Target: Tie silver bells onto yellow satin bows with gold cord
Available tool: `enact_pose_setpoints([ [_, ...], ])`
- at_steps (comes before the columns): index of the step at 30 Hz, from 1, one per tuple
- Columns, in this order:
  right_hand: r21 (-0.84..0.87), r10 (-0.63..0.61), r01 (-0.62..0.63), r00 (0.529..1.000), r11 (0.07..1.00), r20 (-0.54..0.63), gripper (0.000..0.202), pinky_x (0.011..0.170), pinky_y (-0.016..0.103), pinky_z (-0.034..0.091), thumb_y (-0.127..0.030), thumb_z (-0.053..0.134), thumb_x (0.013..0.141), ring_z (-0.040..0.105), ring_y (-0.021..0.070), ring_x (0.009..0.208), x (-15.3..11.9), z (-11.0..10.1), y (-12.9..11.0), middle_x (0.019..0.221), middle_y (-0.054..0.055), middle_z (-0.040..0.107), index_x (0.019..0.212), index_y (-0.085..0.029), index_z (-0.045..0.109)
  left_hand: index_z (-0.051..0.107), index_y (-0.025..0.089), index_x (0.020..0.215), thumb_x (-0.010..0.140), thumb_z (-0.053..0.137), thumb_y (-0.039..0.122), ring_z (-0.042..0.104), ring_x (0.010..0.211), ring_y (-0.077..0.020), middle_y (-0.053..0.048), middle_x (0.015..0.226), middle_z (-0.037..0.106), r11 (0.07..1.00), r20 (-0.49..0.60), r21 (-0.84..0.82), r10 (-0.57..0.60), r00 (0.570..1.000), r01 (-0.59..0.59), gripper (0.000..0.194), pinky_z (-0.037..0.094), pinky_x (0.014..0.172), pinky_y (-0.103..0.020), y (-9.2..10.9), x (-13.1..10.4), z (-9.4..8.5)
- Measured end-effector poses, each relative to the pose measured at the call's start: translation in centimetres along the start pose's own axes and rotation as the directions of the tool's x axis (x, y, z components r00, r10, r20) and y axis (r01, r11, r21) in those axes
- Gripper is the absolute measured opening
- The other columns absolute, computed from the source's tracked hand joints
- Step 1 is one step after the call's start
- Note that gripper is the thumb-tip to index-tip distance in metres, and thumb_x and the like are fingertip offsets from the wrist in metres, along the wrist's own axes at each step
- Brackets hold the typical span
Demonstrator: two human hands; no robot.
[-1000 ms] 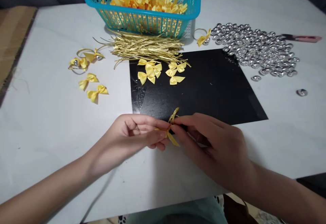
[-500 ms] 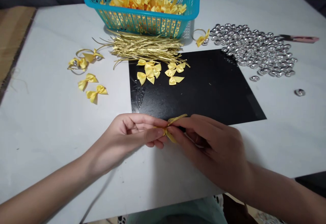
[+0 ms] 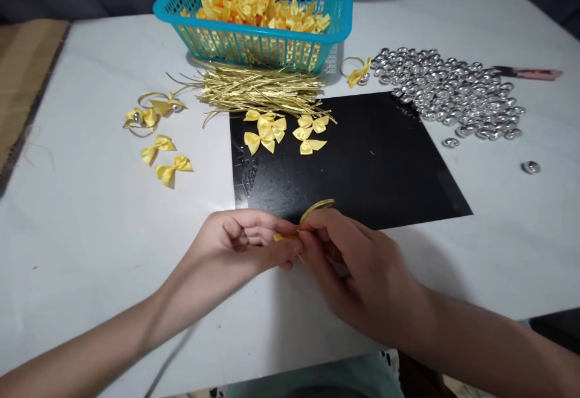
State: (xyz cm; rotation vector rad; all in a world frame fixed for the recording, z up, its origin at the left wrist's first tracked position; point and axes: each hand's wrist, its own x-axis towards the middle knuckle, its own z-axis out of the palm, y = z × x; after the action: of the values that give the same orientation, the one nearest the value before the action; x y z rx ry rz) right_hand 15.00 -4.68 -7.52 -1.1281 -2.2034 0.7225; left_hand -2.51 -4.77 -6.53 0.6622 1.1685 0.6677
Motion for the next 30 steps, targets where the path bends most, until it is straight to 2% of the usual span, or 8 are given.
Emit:
enact_pose_setpoints([
  [3, 0.026, -0.006, 0.006, 1.000, 1.000, 0.003, 0.009, 0.045, 0.015, 0.034, -0.010, 0.044, 0.089, 0.043, 0.0039, 0.048, -0.05, 0.02, 0.08, 0.064, -0.003, 0.052, 0.081, -0.016, 0.047, 0.074, 0.019, 0.074, 0.074, 0.072, 0.016, 0.064, 0.061, -0.0091, 0.001, 0.065, 0.071, 0.995, -0.018, 0.096, 0.020, 1.000, -0.018, 0.004, 0.049, 0.058, -0.015, -0.10, -0.10, 0.21],
  [6, 0.059, -0.002, 0.000, 1.000, 0.998, 0.023, 0.009, 0.043, 0.015, 0.031, -0.011, 0.045, 0.089, 0.037, 0.0033, 0.046, 0.00, -0.04, 0.15, 0.063, -0.004, 0.047, 0.081, -0.015, 0.048, 0.069, 0.018, 0.070, 0.076, 0.069, 0.018, 0.054, 0.055, -0.0066, 0.004, 0.060, 0.062, 0.980, -0.019, 0.190, 0.057, 0.998, -0.052, 0.006, 0.041, 0.052, -0.014, -0.09, -0.26, 0.23],
  [11, 0.161, 0.067, -0.076, 0.996, 0.984, 0.064, 0.007, 0.041, 0.014, 0.027, -0.010, 0.048, 0.086, 0.032, 0.0026, 0.045, 0.10, -0.30, 0.04, 0.058, -0.006, 0.039, 0.081, -0.014, 0.049, 0.057, 0.020, 0.074, 0.086, 0.057, 0.023, 0.040, 0.055, -0.0075, 0.006, 0.061, 0.048, 0.954, 0.056, 0.284, 0.081, 0.995, -0.093, 0.013, 0.031, 0.048, -0.016, -0.10, -0.44, 0.03],
  [15, 0.252, 0.122, -0.148, 0.986, 0.956, 0.114, 0.009, 0.042, 0.012, 0.028, -0.010, 0.046, 0.088, 0.034, 0.0020, 0.047, 0.15, -0.41, 0.07, 0.058, -0.006, 0.041, 0.080, -0.014, 0.049, 0.055, 0.021, 0.080, 0.090, 0.051, 0.026, 0.040, 0.058, -0.0093, 0.005, 0.065, 0.047, 0.944, 0.097, 0.318, 0.063, 0.993, -0.091, 0.012, 0.031, 0.051, -0.019, -0.20, -0.34, -0.15],
  [22, 0.325, 0.197, -0.239, 0.968, 0.915, 0.156, 0.010, 0.042, 0.012, 0.026, -0.012, 0.046, 0.087, 0.034, 0.0021, 0.049, 0.29, -0.44, 0.02, 0.057, -0.006, 0.042, 0.078, -0.014, 0.049, 0.052, 0.021, 0.077, 0.089, 0.050, 0.018, 0.037, 0.057, -0.0076, 0.007, 0.063, 0.044, 0.941, 0.110, 0.313, 0.099, 0.989, -0.129, 0.013, 0.029, 0.049, -0.017, -0.37, -0.45, -0.24],
  [28, 0.327, 0.163, -0.207, 0.974, 0.922, 0.159, 0.008, 0.044, 0.012, 0.030, -0.014, 0.048, 0.089, 0.037, 0.0016, 0.049, -0.03, -0.47, 0.23, 0.059, -0.006, 0.042, 0.081, -0.015, 0.048, 0.056, 0.020, 0.077, 0.082, 0.062, 0.025, 0.039, 0.056, -0.0069, 0.006, 0.066, 0.047, 0.936, 0.069, 0.303, 0.166, 0.984, -0.179, 0.008, 0.032, 0.049, -0.018, -0.73, -0.18, 0.05],
  [30, 0.326, 0.147, -0.192, 0.976, 0.926, 0.159, 0.007, 0.045, 0.013, 0.030, -0.014, 0.047, 0.089, 0.037, 0.0013, 0.049, -0.16, -0.49, 0.39, 0.060, -0.006, 0.042, 0.082, -0.016, 0.047, 0.058, 0.020, 0.077, 0.083, 0.061, 0.027, 0.042, 0.057, -0.0077, 0.005, 0.065, 0.049, 0.926, 0.075, 0.321, 0.183, 0.980, -0.198, 0.010, 0.033, 0.050, -0.019, -0.82, -0.11, 0.03],
])
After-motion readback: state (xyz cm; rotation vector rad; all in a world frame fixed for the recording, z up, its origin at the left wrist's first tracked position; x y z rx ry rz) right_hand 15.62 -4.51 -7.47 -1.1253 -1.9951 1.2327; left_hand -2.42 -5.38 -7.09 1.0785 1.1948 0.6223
